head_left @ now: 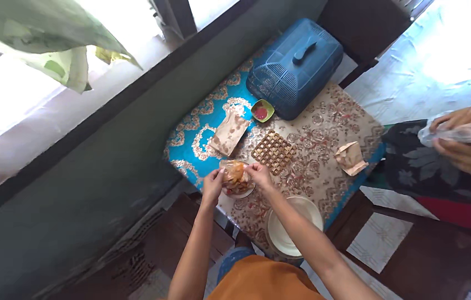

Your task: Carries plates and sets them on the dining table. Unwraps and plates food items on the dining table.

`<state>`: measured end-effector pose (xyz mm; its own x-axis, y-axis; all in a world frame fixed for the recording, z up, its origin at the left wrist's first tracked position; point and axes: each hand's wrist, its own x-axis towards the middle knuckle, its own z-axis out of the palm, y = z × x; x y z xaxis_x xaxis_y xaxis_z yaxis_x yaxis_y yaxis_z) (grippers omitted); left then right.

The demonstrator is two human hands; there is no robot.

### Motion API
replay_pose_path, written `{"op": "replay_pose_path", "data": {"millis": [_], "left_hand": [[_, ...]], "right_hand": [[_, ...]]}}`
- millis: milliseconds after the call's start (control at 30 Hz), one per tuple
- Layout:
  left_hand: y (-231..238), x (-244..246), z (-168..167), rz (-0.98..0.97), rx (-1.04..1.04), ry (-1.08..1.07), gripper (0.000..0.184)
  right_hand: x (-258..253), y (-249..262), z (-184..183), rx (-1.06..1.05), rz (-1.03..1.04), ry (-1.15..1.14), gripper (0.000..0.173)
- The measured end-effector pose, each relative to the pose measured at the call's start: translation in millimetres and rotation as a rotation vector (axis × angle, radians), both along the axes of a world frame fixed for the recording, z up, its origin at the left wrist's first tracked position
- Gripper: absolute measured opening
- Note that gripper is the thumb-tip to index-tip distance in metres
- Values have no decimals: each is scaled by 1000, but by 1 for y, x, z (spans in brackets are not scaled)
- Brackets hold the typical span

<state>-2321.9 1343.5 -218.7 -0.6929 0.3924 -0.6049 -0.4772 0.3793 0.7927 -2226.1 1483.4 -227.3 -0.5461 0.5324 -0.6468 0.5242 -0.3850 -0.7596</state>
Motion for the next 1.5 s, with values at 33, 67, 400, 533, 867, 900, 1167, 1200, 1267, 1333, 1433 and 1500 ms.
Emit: {"op": "replay_pose_path", "data": {"millis": [33,67,400,533,867,900,1167,1200,1267,1333,1433,1500], "left_hand": [[4,7,6,-7,22,3,33],[9,14,12,-21,49,-6,37],[83,76,83,-644,198,-91,66],[134,86,113,-1099,145,207,57],[281,174,141,-1051,501,-20,50],[289,185,141,-1019,524,-84,49],[335,235,183,-934,663,-273,52],[342,239,192,-920,694,-271,52],[351,245,215,-911,745,-245,52],[358,249,235,-922,782,-229,54],[366,261,254,-920,825,-141,58],[372,270,267,-871,877,-14,63]], "right_hand": [[2,-1,5,61,24,9,25],[6,-1,11,118,47,19,27],[107,39,91,509,-12,-101,36],[169,54,110,436,-305,-114,29],[276,54,131,6,-1127,250,15],[282,53,132,0,-1149,269,14],[304,55,143,-12,-1254,430,14],[306,56,144,-13,-1265,450,15],[308,58,149,-16,-1277,479,15],[311,59,155,-10,-1283,512,14],[318,59,165,6,-1305,581,16],[324,58,173,42,-1327,614,18]]}}
